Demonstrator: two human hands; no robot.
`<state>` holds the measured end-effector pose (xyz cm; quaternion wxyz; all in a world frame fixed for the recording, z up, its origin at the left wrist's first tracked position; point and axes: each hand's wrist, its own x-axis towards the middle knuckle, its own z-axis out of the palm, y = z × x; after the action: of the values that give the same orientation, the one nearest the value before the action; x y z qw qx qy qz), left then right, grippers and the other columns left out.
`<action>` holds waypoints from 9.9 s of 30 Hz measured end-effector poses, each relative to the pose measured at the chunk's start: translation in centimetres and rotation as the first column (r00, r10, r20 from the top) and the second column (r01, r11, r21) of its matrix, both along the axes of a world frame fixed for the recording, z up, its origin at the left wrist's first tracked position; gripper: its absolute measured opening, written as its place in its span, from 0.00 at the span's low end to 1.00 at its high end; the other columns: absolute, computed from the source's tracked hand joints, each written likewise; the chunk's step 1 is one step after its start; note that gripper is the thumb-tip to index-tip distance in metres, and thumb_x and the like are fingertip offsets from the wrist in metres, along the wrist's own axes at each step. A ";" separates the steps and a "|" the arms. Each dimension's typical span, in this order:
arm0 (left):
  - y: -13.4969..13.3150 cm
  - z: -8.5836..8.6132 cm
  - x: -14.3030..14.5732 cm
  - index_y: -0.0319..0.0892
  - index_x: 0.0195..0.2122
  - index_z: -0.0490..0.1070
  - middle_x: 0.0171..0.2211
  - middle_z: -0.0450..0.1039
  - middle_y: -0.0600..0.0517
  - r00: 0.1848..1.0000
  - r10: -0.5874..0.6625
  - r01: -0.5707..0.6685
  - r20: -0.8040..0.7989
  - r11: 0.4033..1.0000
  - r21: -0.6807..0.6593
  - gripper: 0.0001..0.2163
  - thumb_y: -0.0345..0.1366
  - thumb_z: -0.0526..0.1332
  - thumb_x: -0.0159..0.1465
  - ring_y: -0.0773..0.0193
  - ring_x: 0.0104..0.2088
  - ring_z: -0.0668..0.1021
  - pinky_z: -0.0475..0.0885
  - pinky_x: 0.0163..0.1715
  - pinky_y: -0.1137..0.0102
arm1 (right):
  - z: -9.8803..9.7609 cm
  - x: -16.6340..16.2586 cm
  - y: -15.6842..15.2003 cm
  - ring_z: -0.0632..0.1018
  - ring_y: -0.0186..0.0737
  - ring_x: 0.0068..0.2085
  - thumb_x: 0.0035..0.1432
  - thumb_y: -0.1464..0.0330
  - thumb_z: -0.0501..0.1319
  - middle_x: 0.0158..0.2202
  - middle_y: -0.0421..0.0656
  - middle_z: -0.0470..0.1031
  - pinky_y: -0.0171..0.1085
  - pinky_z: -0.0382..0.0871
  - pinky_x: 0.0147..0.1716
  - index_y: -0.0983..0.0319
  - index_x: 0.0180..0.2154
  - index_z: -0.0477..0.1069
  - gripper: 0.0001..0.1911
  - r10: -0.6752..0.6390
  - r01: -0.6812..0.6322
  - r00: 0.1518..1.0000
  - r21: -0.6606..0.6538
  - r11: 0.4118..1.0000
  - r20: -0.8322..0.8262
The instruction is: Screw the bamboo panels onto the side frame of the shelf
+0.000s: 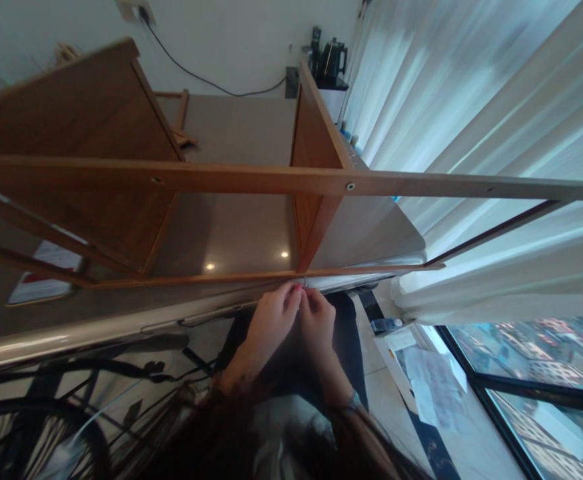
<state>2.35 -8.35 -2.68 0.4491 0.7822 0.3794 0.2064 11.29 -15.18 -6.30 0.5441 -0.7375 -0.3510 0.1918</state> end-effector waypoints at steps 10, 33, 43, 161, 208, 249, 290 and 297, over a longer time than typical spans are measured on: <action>0.2 1.1 -1.7 0.43 0.42 0.67 0.29 0.76 0.51 0.982 0.098 -0.076 -0.162 0.988 0.137 0.13 0.44 0.48 0.69 0.62 0.29 0.78 0.65 0.28 0.73 | 1.6 -1.4 1.1 0.54 0.27 0.21 0.59 0.55 0.57 0.17 0.32 0.52 0.32 0.49 0.22 0.61 0.18 0.55 0.24 0.186 -0.046 0.743 0.229 0.972 -0.642; 1.2 5.1 0.8 0.44 0.30 0.71 0.24 0.74 0.50 0.913 0.077 0.125 -0.401 0.883 0.453 0.20 0.45 0.45 0.70 0.62 0.23 0.74 0.50 0.23 0.69 | 3.0 2.4 -0.4 0.70 0.36 0.27 0.66 0.61 0.49 0.24 0.41 0.71 0.35 0.55 0.30 0.60 0.32 0.68 0.15 0.121 0.032 0.644 -0.185 0.982 0.756; 1.0 4.3 0.8 0.44 0.29 0.71 0.24 0.74 0.51 0.952 0.011 0.118 -0.306 0.909 0.400 0.21 0.49 0.45 0.69 0.63 0.23 0.74 0.53 0.23 0.70 | 3.1 2.5 0.0 0.69 0.34 0.24 0.66 0.61 0.48 0.22 0.40 0.70 0.34 0.54 0.26 0.60 0.30 0.67 0.16 0.093 -0.002 0.865 -0.183 0.983 0.493; 0.0 0.1 1.1 0.38 0.41 0.76 0.28 0.77 0.48 0.993 0.035 -0.030 0.110 0.998 -0.048 0.17 0.43 0.52 0.67 0.64 0.27 0.77 0.67 0.26 0.74 | 0.0 2.5 -0.5 0.69 0.34 0.23 0.68 0.58 0.46 0.21 0.41 0.72 0.35 0.49 0.26 0.61 0.29 0.71 0.22 0.031 0.210 0.677 -0.234 0.949 0.735; 0.9 1.2 -3.1 0.44 0.46 0.70 0.32 0.77 0.52 0.989 0.132 -0.114 -0.071 0.970 0.214 0.14 0.45 0.53 0.66 0.64 0.30 0.78 0.69 0.32 0.72 | 2.3 -2.5 1.5 0.52 0.27 0.20 0.56 0.56 0.60 0.16 0.30 0.51 0.31 0.46 0.21 0.61 0.22 0.60 0.19 0.185 -0.007 0.656 0.239 0.971 -0.732; 0.1 0.6 -1.1 0.42 0.36 0.71 0.27 0.75 0.51 0.992 0.065 -0.035 -0.110 0.967 0.253 0.14 0.42 0.49 0.68 0.66 0.24 0.74 0.60 0.25 0.73 | 2.4 1.9 0.5 0.65 0.30 0.20 0.63 0.55 0.51 0.16 0.34 0.62 0.31 0.57 0.24 0.61 0.24 0.66 0.22 0.040 -0.040 0.999 0.017 0.999 -0.010; 0.0 -0.4 2.2 0.35 0.35 0.71 0.12 0.54 0.63 0.891 0.180 0.106 0.417 0.812 -0.574 0.21 0.53 0.58 0.61 0.77 0.11 0.57 0.49 0.11 0.78 | -1.3 3.4 -1.8 0.73 0.36 0.28 0.63 0.59 0.56 0.25 0.40 0.75 0.34 0.60 0.32 0.61 0.44 0.72 0.15 -0.063 0.121 0.740 -0.040 0.992 0.670; 0.0 -0.4 2.2 0.34 0.35 0.73 0.13 0.55 0.62 0.888 0.178 0.097 0.424 0.828 -0.552 0.21 0.52 0.58 0.61 0.77 0.11 0.57 0.50 0.12 0.77 | -1.1 2.7 -1.5 0.73 0.35 0.28 0.63 0.63 0.56 0.25 0.40 0.75 0.34 0.61 0.32 0.62 0.39 0.73 0.11 -0.026 0.067 0.691 -0.028 0.997 0.723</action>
<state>4.54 -8.34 -3.11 0.7298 0.5364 0.3229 0.2747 13.95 -16.66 -7.42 0.3482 -0.7760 -0.5125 -0.1178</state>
